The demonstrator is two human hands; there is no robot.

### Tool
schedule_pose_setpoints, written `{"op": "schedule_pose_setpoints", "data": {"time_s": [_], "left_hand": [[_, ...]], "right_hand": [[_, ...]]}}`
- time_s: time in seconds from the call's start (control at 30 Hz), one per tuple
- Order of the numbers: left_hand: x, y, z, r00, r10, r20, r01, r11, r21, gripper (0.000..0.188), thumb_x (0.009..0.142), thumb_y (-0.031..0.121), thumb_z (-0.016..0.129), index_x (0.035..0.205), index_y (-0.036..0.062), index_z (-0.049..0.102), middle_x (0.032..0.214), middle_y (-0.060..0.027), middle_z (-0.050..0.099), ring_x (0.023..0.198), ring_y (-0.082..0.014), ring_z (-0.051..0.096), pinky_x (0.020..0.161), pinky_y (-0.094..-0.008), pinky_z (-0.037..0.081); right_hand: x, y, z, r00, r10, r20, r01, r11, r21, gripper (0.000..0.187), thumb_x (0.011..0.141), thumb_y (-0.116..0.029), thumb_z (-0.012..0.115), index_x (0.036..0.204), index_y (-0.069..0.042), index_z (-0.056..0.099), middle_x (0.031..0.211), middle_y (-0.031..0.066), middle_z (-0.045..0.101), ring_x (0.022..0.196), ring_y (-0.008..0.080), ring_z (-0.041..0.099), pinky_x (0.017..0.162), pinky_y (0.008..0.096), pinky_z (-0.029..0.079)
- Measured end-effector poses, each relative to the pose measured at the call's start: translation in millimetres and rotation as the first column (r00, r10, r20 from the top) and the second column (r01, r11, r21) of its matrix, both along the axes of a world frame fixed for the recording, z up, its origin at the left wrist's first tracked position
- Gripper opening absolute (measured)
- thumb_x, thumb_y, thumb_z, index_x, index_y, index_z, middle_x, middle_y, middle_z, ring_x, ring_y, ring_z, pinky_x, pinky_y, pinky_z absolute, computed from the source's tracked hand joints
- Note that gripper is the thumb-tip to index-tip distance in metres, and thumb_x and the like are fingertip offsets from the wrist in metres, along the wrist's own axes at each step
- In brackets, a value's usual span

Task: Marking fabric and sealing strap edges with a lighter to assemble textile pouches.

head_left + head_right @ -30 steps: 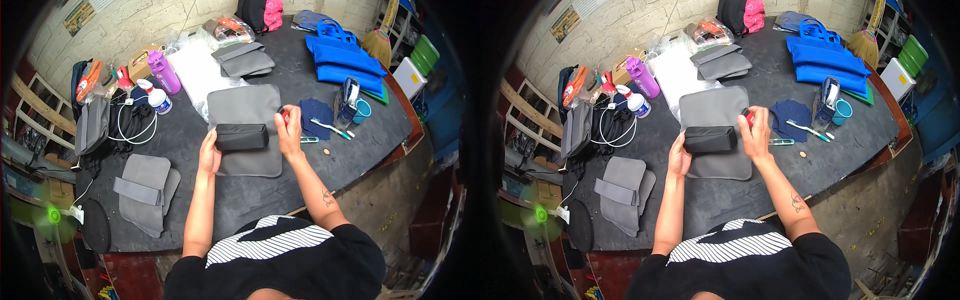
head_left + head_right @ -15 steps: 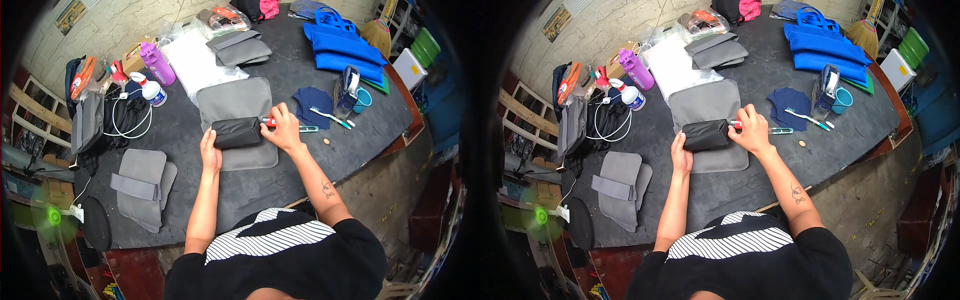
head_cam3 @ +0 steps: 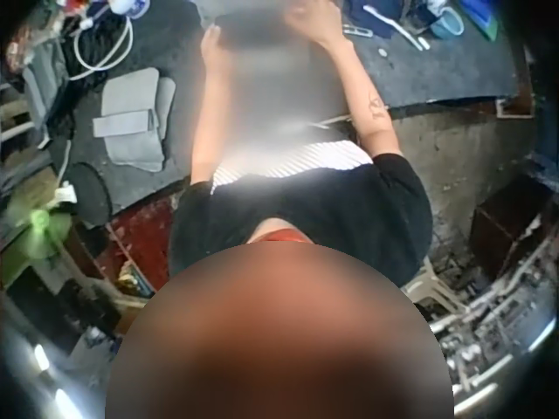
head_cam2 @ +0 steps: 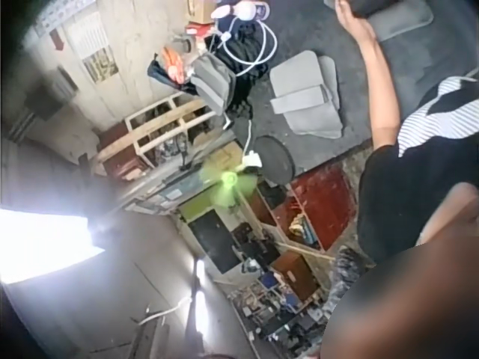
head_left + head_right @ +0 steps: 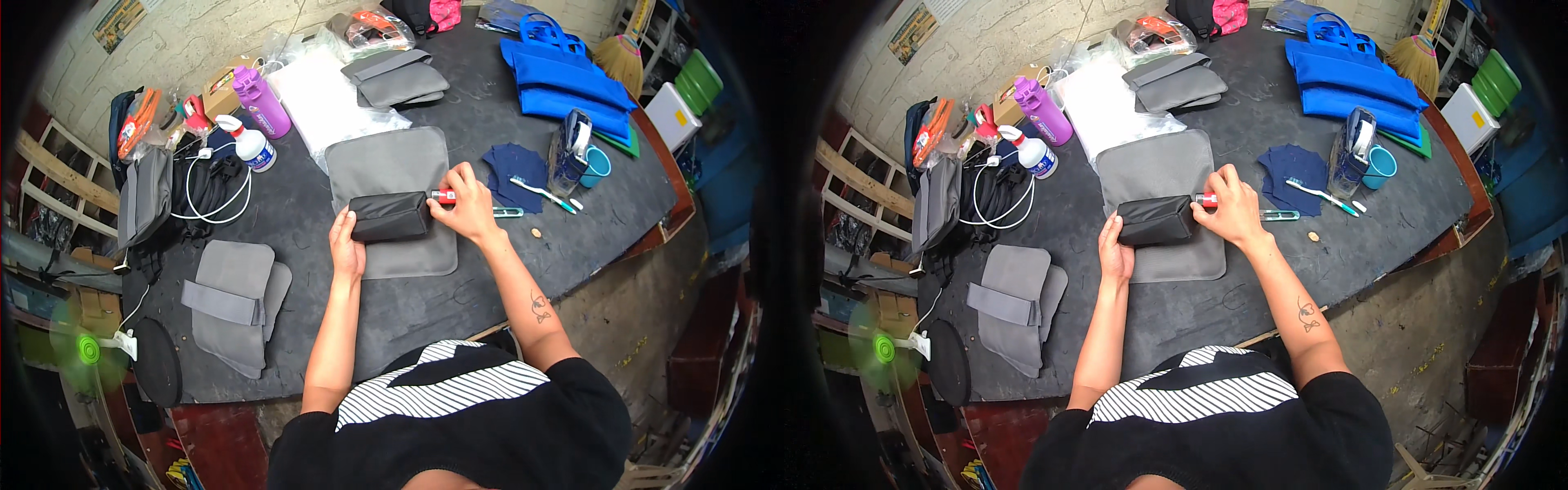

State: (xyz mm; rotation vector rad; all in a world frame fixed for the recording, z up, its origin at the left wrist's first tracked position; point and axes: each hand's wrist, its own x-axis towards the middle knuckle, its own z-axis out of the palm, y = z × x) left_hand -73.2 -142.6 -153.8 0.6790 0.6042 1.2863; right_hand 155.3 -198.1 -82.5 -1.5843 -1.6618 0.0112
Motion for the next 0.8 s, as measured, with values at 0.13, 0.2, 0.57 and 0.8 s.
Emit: {"op": "schedule_pose_setpoints", "data": {"time_s": [0.13, 0.2, 0.57, 0.8], "left_hand": [[1, 0, 1, 1.0, -0.007, -0.013, 0.007, 1.0, 0.0, 0.026, 0.093, 0.014, 0.05, 0.114, -0.0018, 0.055, 0.109, -0.0089, 0.061, 0.102, -0.0169, 0.057, 0.093, -0.0318, 0.043], [1, -1, 2, 1.0, -0.006, -0.012, 0.006, 1.0, 0.006, 0.026, 0.093, 0.014, 0.05, 0.114, -0.0019, 0.055, 0.109, -0.009, 0.061, 0.102, -0.017, 0.057, 0.093, -0.032, 0.043], [1, 3, 8, 1.0, -0.006, -0.008, 0.006, 1.0, 0.005, 0.033, 0.096, 0.019, 0.044, 0.121, -0.0011, 0.049, 0.11, -0.0101, 0.06, 0.106, -0.0203, 0.055, 0.099, -0.0355, 0.039], [-7, 32, 36, 0.974, -0.162, -0.157, 0.189, 0.966, 0.177, 0.043, 0.097, 0.029, 0.042, 0.133, 0.0069, 0.038, 0.108, -0.0102, 0.06, 0.094, -0.0143, 0.056, 0.083, -0.0288, 0.041]], "right_hand": [[1, 0, 4, 0.999, 0.02, 0.03, -0.021, 1.0, 0.014, 0.027, 0.061, -0.015, 0.07, 0.078, -0.005, 0.052, 0.088, 0.0083, 0.048, 0.07, 0.0286, 0.057, 0.061, 0.0397, 0.047], [-1, 1, 5, 0.997, 0.039, 0.068, -0.042, 0.998, 0.039, 0.026, 0.061, -0.014, 0.069, 0.077, -0.005, 0.052, 0.088, 0.0087, 0.048, 0.07, 0.0292, 0.057, 0.061, 0.0398, 0.047], [0, 3, 3, 0.999, -0.038, -0.022, 0.041, 0.991, 0.125, 0.028, 0.066, -0.018, 0.072, 0.081, -0.005, 0.053, 0.087, 0.0097, 0.049, 0.072, 0.0303, 0.057, 0.062, 0.0393, 0.047], [5, -11, -18, 0.963, -0.218, -0.16, 0.211, 0.976, -0.057, 0.031, 0.072, -0.028, 0.072, 0.083, -0.006, 0.052, 0.085, 0.0081, 0.049, 0.07, 0.0291, 0.059, 0.06, 0.0401, 0.047]]}}
